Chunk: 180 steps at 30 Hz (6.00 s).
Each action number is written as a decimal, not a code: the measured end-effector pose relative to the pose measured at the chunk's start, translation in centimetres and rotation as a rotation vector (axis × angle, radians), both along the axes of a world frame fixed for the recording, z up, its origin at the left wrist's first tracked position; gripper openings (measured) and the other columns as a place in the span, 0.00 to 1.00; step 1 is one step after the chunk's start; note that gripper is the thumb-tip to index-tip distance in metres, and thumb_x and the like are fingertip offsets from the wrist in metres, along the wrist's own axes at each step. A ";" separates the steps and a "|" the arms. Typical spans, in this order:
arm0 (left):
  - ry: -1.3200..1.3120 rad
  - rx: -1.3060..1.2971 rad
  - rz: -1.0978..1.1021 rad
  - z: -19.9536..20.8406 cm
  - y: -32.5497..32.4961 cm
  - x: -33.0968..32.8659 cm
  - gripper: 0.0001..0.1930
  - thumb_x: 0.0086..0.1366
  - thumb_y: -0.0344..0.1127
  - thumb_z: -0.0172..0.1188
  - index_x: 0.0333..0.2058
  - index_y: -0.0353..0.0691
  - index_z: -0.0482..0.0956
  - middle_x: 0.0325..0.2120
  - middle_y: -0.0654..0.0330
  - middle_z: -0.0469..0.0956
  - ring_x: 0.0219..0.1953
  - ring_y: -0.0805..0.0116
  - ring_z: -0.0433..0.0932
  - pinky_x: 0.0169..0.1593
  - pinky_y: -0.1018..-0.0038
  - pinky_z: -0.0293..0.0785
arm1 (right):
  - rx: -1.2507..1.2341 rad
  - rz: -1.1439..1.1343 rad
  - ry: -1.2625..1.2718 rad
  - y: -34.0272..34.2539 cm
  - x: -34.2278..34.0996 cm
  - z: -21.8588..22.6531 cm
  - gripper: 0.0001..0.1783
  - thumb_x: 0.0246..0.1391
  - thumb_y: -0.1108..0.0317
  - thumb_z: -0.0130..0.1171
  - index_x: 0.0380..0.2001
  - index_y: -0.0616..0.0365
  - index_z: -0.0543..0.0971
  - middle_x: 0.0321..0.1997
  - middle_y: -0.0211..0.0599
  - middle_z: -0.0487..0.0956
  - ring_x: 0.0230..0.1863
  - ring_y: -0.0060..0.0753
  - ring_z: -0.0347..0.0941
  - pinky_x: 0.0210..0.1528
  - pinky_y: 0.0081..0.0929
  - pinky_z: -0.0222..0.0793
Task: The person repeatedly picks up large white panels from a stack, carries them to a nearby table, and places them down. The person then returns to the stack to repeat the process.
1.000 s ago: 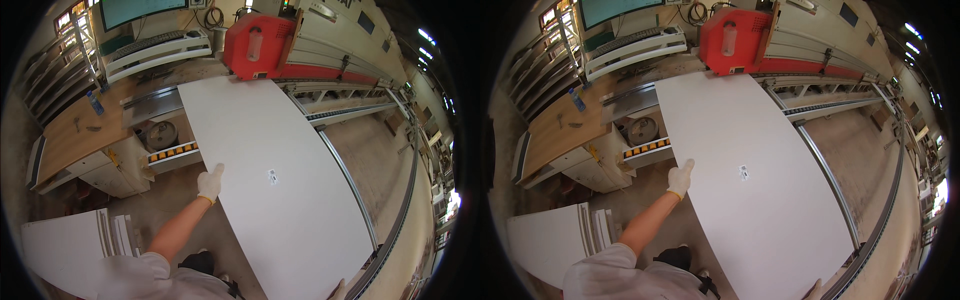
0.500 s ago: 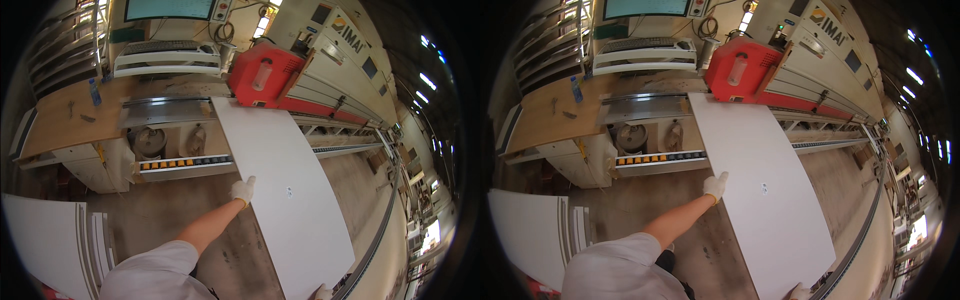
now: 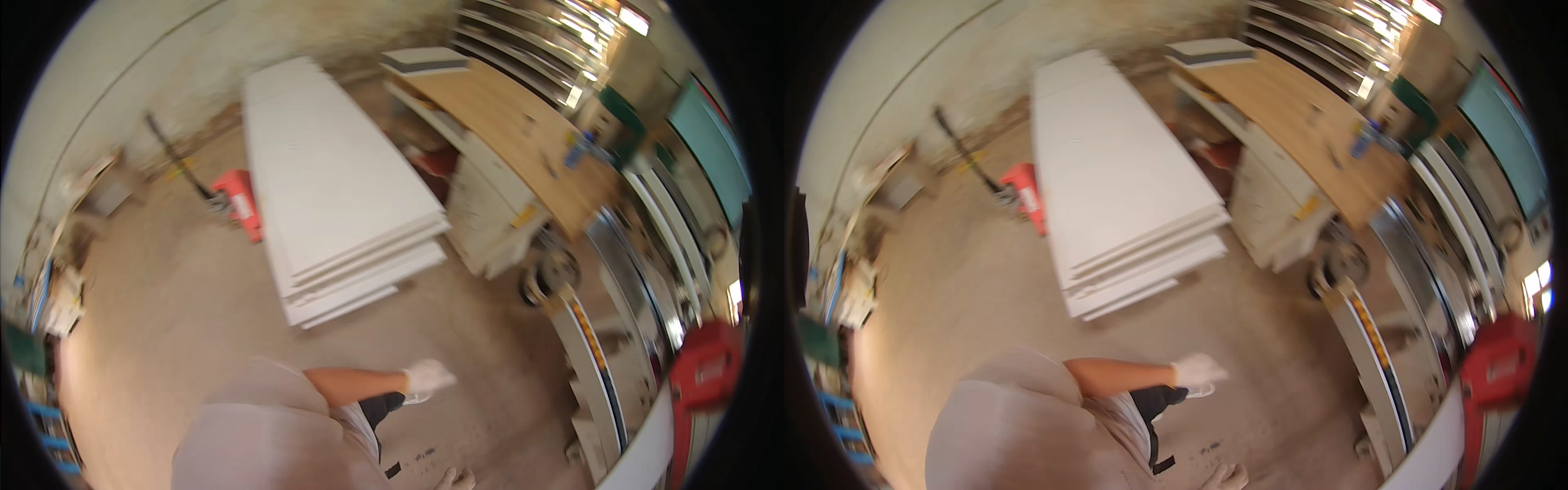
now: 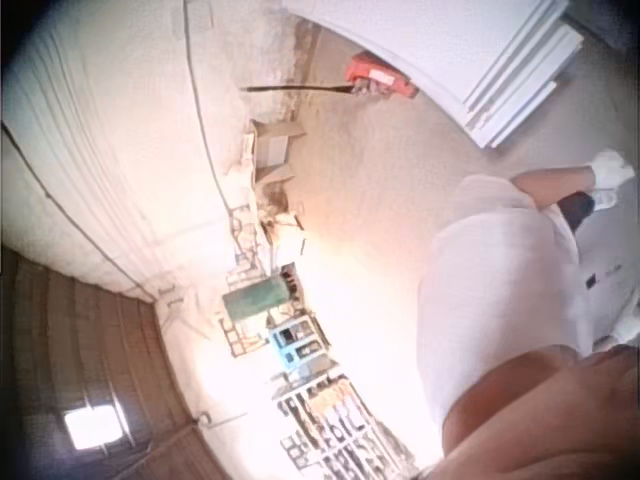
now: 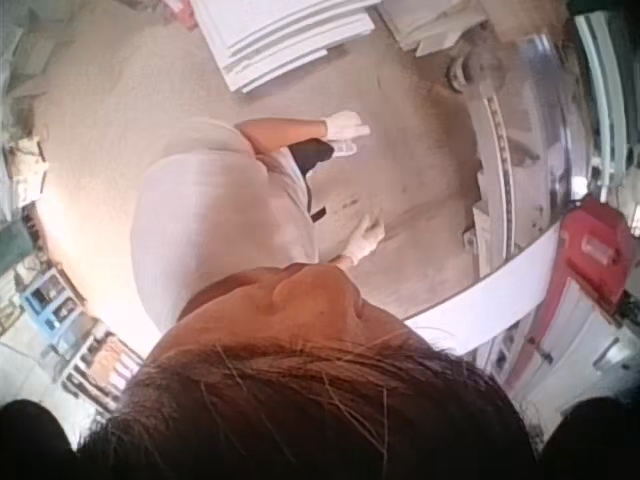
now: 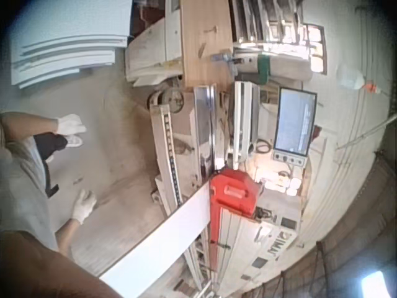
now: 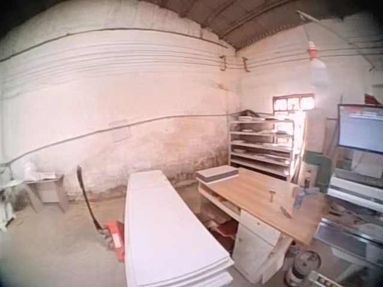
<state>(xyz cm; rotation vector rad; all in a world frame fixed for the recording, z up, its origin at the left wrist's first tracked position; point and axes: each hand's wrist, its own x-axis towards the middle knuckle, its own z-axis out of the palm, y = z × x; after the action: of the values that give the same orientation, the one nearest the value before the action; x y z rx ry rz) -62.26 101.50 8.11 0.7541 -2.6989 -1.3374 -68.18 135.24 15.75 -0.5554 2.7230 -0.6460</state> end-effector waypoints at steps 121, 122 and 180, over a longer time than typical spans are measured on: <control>-0.085 0.169 0.098 11.5 4.2 -22.8 0.43 0.68 0.67 0.54 0.17 0.21 0.69 0.13 0.46 0.67 0.22 0.60 0.68 0.33 0.52 0.66 | -0.317 -2.051 -0.067 13.2 18.2 12.1 0.40 0.68 0.46 0.56 0.61 0.79 0.72 0.62 0.62 0.76 0.59 0.54 0.72 0.63 0.42 0.68; -0.064 0.172 0.093 11.2 5.4 -23.6 0.43 0.68 0.67 0.54 0.18 0.21 0.69 0.13 0.46 0.67 0.22 0.60 0.68 0.33 0.52 0.66 | -0.298 -2.046 -0.067 14.4 17.7 12.2 0.40 0.68 0.46 0.56 0.61 0.79 0.72 0.63 0.62 0.75 0.59 0.54 0.72 0.63 0.43 0.69; -0.584 -0.207 0.804 -5.2 -45.1 43.9 0.22 0.73 0.49 0.55 0.39 0.29 0.77 0.37 0.39 0.80 0.48 0.36 0.77 0.50 0.52 0.78 | -0.159 -0.068 -0.959 -56.0 23.3 -15.7 0.29 0.71 0.49 0.52 0.65 0.56 0.72 0.57 0.58 0.77 0.56 0.51 0.76 0.59 0.41 0.70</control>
<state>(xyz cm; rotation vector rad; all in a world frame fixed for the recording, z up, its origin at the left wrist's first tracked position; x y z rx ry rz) -18.37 56.45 2.89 2.1420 -2.2966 -0.6933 -44.85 79.25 0.03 -0.1120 1.8004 -0.8639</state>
